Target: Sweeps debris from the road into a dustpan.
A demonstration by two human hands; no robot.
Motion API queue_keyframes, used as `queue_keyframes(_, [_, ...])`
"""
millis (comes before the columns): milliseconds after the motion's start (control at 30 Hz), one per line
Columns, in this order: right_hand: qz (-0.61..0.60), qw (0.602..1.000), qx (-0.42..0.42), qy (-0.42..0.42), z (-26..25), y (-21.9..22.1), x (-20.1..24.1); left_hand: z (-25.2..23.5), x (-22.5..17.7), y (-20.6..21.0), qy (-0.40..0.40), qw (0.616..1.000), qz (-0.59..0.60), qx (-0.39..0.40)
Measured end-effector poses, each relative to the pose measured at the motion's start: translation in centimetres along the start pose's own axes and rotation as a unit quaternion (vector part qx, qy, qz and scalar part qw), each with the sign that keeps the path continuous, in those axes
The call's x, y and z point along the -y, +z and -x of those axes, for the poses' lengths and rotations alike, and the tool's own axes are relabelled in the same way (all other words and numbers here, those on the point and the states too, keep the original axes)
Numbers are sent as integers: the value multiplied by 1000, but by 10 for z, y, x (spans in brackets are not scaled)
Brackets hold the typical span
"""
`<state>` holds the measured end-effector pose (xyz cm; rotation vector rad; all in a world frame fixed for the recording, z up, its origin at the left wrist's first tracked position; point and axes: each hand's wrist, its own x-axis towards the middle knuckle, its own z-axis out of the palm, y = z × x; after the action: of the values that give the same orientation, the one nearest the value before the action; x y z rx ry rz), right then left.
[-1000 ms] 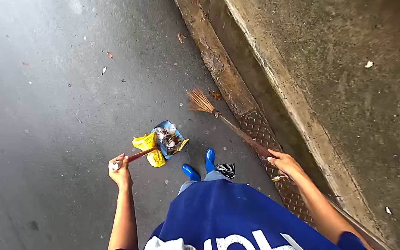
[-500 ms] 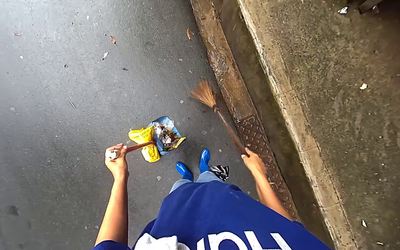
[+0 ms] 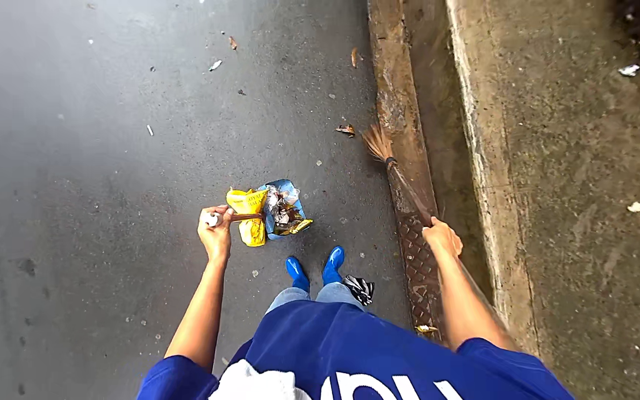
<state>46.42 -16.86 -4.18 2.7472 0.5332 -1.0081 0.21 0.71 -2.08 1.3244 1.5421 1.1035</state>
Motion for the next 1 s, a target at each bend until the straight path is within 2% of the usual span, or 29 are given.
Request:
queue_keyframes(67, [95,992,8,-88,10,-9,14,-16,4,-10,8,1000,2,-18])
queue_keyframes(133, [127,981,1,-145,22,-41,8,-39,3,-28,-2,999,11,-49])
queue_keyframes(233, [131,980,-20,-151,46,-95,-9,-68,-10,-54,-65,992,28,-109])
queue_keyframes(300, [133,981,-39,-137,59,-108,-11,-74,-12,-67,-89,985,42,-142])
queue_keyframes(400, [93,989,-47,-110,74,-94,21,-79,-8,-86,-97,976,58,-186])
queue_keyframes(533, [72,992,-34,-97,65,-30,96,-89,-8,-92,-127,955,65,-259])
queue_keyframes(600, [119,981,23,-152,58,-8,125,-104,-8,-84,-141,941,75,-298])
queue_keyframes(667, [164,957,93,-223,54,-12,144,-128,-9,-75,-145,930,77,-329])
queue_keyframes(733, [173,933,130,-287,39,-51,152,-151,-13,-65,-148,920,78,-354])
queue_keyframes(833, [175,903,121,-372,8,-137,165,-185,-25,-66,-143,902,88,-397])
queue_keyframes(1000, [158,896,56,-410,-52,-274,201,-233,-51,-68,-143,880,100,-441])
